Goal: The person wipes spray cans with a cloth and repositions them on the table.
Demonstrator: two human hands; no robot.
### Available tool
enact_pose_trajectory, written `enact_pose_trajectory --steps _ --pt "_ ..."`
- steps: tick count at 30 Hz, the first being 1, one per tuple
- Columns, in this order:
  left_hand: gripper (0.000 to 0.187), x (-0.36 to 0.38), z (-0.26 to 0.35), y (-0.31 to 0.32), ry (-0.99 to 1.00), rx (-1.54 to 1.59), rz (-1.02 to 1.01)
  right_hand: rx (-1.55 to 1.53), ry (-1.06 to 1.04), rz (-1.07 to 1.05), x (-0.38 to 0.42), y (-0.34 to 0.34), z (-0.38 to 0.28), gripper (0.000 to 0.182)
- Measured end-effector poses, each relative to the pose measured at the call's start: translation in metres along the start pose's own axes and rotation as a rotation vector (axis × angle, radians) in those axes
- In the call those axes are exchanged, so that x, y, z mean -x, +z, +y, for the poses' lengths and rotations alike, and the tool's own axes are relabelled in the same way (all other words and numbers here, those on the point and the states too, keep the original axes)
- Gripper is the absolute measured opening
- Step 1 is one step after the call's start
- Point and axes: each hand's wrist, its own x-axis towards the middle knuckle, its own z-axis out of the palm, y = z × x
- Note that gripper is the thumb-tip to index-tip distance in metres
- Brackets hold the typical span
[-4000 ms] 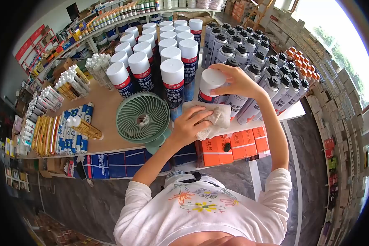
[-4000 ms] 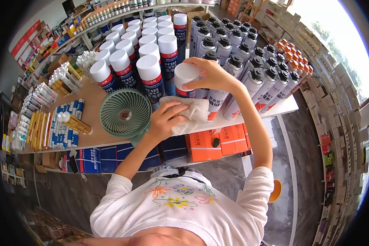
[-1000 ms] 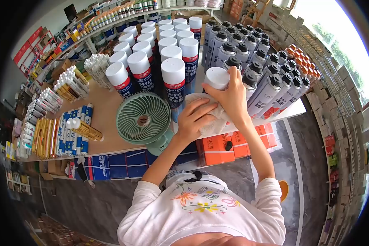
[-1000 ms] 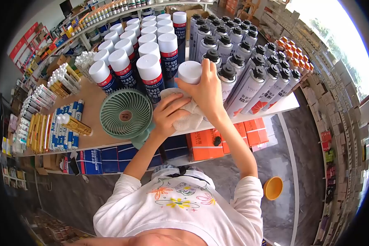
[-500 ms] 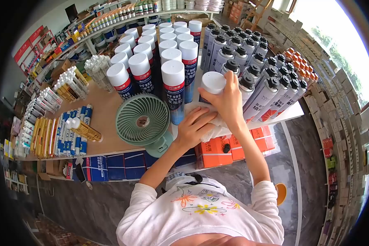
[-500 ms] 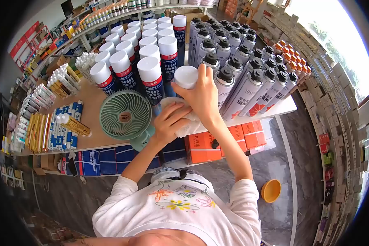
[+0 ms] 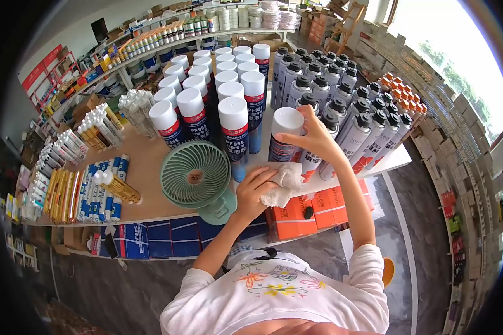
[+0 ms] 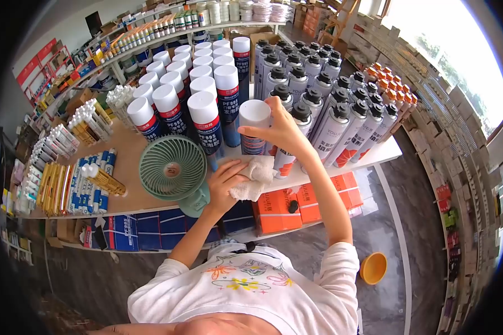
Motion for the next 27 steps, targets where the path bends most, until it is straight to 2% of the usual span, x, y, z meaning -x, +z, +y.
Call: enact_pose_trajectory --steps 2,4,6,7,12,14,15,20,22,24,27 --pt "0.020 0.000 0.002 -0.003 -0.003 0.003 0.016 -0.250 0.073 -0.193 -0.005 -0.004 0.014 0.076" --pt "0.020 0.002 0.005 -0.006 -0.035 0.044 0.030 -0.230 0.035 -0.197 -0.004 -0.013 0.006 0.073" --pt "0.021 0.003 0.009 -0.009 -0.039 0.056 0.036 -0.225 0.071 -0.317 -0.007 -0.018 0.006 0.074" --pt "0.022 0.003 0.010 -0.010 -0.039 0.071 0.043 -0.167 -0.030 -0.288 -0.011 -0.016 0.010 0.069" --pt "0.023 -0.008 0.012 -0.012 0.020 0.021 0.051 -0.201 -0.018 -0.193 -0.005 -0.001 0.004 0.069" --pt "0.024 -0.018 0.012 -0.013 0.040 -0.005 0.048 0.021 -0.065 0.034 -0.002 0.009 0.002 0.073" --pt "0.024 -0.024 0.013 -0.015 0.085 -0.032 0.041 0.016 -0.087 0.065 -0.003 0.012 0.002 0.074" --pt "0.016 -0.052 0.006 -0.014 0.271 -0.128 0.014 0.095 -0.077 0.111 0.002 0.019 -0.012 0.073" --pt "0.011 -0.054 0.005 -0.010 0.287 -0.133 0.022 0.100 0.049 0.090 0.002 0.021 -0.018 0.083" --pt "0.008 -0.051 -0.001 -0.005 0.338 -0.166 0.048 0.113 0.007 0.121 0.002 0.025 -0.013 0.086" --pt "0.005 -0.017 -0.018 0.011 0.302 -0.149 0.106 0.141 -0.021 0.182 0.009 0.029 -0.015 0.090"
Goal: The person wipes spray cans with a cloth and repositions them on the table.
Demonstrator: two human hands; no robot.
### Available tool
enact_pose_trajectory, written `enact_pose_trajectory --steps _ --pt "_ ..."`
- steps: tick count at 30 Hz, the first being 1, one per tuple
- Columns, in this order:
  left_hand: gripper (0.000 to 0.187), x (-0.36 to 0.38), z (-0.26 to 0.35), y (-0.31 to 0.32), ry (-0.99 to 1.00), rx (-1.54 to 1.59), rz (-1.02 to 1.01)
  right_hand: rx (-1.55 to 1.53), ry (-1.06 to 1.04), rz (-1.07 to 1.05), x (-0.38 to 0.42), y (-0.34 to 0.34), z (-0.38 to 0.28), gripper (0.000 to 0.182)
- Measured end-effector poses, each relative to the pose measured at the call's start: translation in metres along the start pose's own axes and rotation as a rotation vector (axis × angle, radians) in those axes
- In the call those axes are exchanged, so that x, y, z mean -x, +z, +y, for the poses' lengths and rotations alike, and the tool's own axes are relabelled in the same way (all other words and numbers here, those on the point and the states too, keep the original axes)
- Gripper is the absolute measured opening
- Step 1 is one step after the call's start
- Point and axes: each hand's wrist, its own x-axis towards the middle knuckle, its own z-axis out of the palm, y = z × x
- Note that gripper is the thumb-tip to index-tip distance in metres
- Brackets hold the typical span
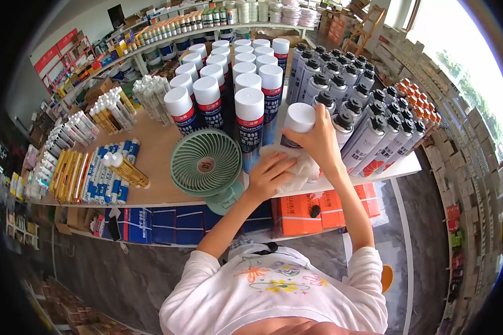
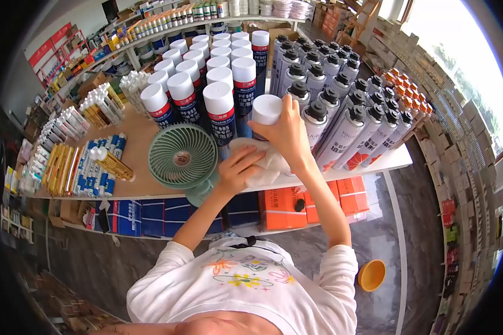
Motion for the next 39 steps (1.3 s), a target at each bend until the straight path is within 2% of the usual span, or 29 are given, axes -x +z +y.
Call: enact_pose_trajectory --steps 1,2,4,7,9,11,12,15,17,20,23,24,29,31,35,37,39 --pt "0.005 0.014 -0.001 0.003 0.004 -0.008 -0.003 0.009 0.006 0.028 0.002 0.002 -0.003 0.092" --pt "0.005 0.029 0.001 0.005 -0.001 -0.024 -0.072 0.032 0.056 0.041 0.003 0.004 -0.005 0.080" --pt "0.003 0.044 0.006 0.007 -0.027 -0.032 -0.170 0.078 0.053 0.042 0.002 0.002 -0.009 0.081" --pt "0.002 0.035 0.008 0.003 -0.060 -0.006 -0.178 0.070 0.062 0.027 0.001 0.000 -0.010 0.080" --pt "0.003 0.012 0.007 0.001 -0.036 -0.022 -0.153 0.060 0.058 0.012 0.002 0.001 -0.006 0.079" --pt "0.005 -0.024 0.010 -0.007 -0.056 0.020 -0.041 0.044 -0.004 0.028 0.002 0.004 -0.001 0.089" --pt "0.007 -0.042 0.013 -0.011 -0.025 0.010 -0.017 0.013 -0.009 0.019 0.002 0.004 0.000 0.088" --pt "0.007 -0.042 0.010 -0.002 0.003 -0.004 0.035 -0.046 0.037 -0.040 0.001 0.001 -0.003 0.086" --pt "0.004 -0.008 0.005 0.007 0.015 -0.017 0.056 0.026 0.017 0.022 0.002 0.004 -0.002 0.084" --pt "0.001 0.045 0.003 0.018 -0.003 -0.071 -0.087 0.034 -0.012 0.065 0.001 0.007 0.002 0.084" --pt "0.001 0.039 0.007 0.013 -0.027 -0.030 -0.088 0.041 -0.015 0.075 0.005 0.008 -0.004 0.082" --pt "0.006 0.024 0.006 0.009 0.014 -0.023 -0.046 0.067 0.004 0.080 0.006 0.009 -0.005 0.080" --pt "0.009 -0.029 0.006 -0.004 -0.001 0.002 0.061 0.060 0.017 0.105 0.008 0.010 -0.010 0.077" --pt "0.009 -0.030 0.007 -0.004 -0.039 0.006 0.016 0.055 0.049 0.097 0.005 0.010 -0.007 0.079" --pt "0.011 0.017 0.018 0.007 -0.116 0.042 -0.039 0.060 0.105 0.077 0.009 0.005 -0.007 0.080" --pt "0.014 0.028 0.023 0.004 -0.207 0.086 -0.128 -0.043 0.086 -0.039 0.007 0.001 0.001 0.087" --pt "0.014 0.034 0.024 0.004 -0.228 0.090 -0.122 -0.086 0.085 -0.070 0.006 -0.004 0.009 0.094"
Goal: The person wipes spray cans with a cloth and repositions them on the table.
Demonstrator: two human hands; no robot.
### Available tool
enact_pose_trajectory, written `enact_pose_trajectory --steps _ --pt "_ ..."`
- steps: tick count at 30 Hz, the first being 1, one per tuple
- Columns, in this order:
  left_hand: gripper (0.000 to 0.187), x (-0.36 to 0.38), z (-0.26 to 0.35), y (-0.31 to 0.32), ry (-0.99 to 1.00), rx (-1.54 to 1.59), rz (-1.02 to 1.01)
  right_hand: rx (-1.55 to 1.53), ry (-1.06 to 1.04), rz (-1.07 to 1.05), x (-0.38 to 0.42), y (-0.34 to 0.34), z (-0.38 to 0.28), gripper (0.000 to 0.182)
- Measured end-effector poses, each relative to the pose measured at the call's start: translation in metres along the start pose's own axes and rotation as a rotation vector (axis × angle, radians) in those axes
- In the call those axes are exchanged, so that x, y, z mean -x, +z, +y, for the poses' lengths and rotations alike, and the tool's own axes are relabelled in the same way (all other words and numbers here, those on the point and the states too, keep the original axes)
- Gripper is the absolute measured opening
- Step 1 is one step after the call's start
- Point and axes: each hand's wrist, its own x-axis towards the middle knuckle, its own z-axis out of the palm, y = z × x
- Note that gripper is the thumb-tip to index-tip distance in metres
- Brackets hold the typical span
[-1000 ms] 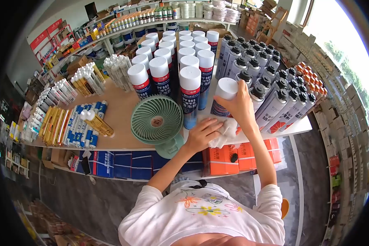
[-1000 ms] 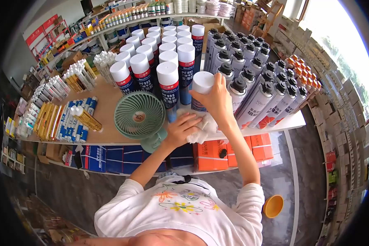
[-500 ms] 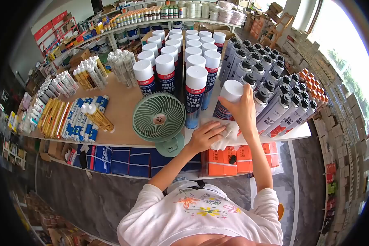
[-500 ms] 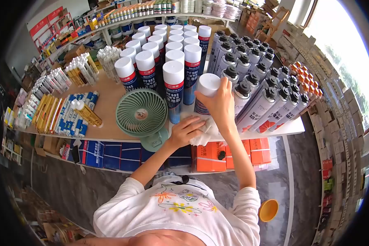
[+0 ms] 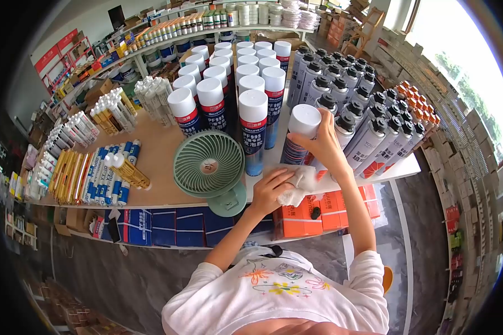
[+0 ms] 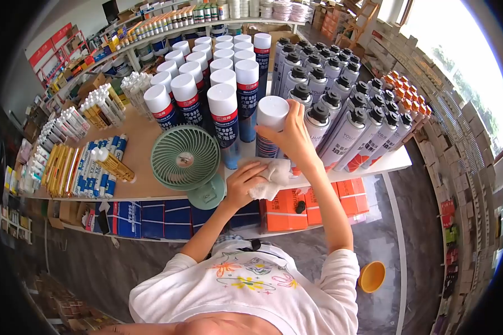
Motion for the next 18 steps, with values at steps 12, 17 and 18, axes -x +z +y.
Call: enact_pose_trajectory --steps 12,17,18 --pt "0.015 0.003 0.004 -0.023 -0.047 0.023 -0.018 -0.180 -0.230 -0.312 -0.033 -0.042 0.004 0.087" --pt "0.016 -0.011 0.000 -0.033 0.037 0.018 -0.025 -0.110 -0.342 -0.486 -0.049 -0.045 0.000 0.073" --pt "0.016 -0.015 0.000 -0.035 0.038 0.017 -0.025 -0.111 -0.343 -0.485 -0.049 -0.044 -0.001 0.073"
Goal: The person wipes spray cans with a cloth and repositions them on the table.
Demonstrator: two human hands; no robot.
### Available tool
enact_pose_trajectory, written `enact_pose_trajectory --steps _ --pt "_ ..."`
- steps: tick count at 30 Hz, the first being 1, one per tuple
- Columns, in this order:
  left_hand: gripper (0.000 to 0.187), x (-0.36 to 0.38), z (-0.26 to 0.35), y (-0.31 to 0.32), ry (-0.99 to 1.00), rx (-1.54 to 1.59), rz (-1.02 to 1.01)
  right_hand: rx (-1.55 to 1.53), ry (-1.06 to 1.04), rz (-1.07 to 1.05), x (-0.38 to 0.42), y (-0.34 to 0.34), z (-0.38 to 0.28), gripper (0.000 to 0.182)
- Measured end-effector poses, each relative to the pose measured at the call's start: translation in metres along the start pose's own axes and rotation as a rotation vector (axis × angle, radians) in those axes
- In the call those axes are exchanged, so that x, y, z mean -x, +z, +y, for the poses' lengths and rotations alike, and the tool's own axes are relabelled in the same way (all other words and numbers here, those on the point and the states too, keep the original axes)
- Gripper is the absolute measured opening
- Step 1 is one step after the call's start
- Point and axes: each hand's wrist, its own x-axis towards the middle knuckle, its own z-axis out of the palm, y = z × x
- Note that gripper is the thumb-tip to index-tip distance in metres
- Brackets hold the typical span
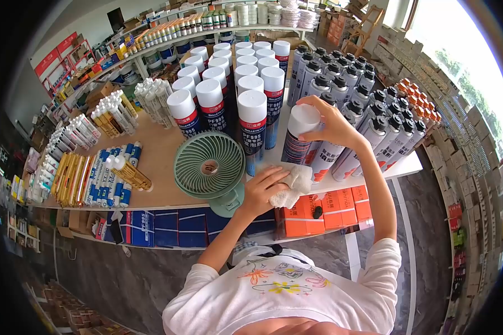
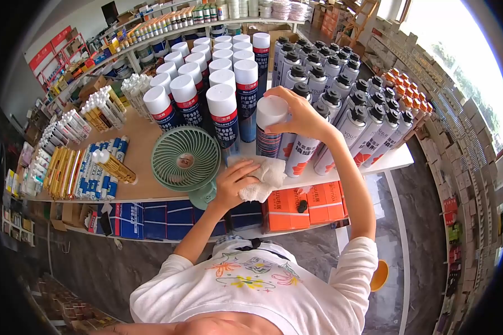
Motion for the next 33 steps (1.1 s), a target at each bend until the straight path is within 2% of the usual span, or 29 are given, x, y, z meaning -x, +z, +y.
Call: enact_pose_trajectory --steps 6,8,12,18,20,25,28,30,33 --pt "0.016 -0.015 0.000 -0.010 0.020 -0.036 0.041 0.034 0.022 0.079 -0.003 0.010 -0.005 0.070" --pt "0.017 -0.019 -0.002 -0.010 0.054 -0.072 0.063 0.124 0.147 0.133 -0.004 0.015 -0.015 0.069" --pt "0.015 -0.035 0.004 -0.015 0.068 -0.083 0.080 0.275 0.147 0.249 -0.009 0.033 -0.026 0.067" --pt "0.011 -0.064 0.000 -0.009 0.210 -0.207 0.143 0.339 0.086 0.329 -0.012 0.045 -0.019 0.070" --pt "0.010 -0.058 -0.004 0.001 0.189 -0.188 0.182 0.335 0.096 0.358 -0.012 0.046 -0.018 0.072" --pt "0.009 0.013 -0.025 0.033 0.178 -0.205 -0.066 0.502 0.037 0.442 -0.011 0.052 -0.011 0.076" --pt "0.008 0.014 -0.022 0.030 0.144 -0.169 -0.075 0.516 0.049 0.441 -0.014 0.054 -0.012 0.076" --pt "0.007 -0.010 -0.015 0.021 0.168 -0.186 -0.022 0.520 0.057 0.431 -0.014 0.057 -0.011 0.076" --pt "0.008 -0.064 -0.004 0.002 0.185 -0.200 0.200 0.522 0.079 0.422 -0.013 0.056 -0.015 0.075"
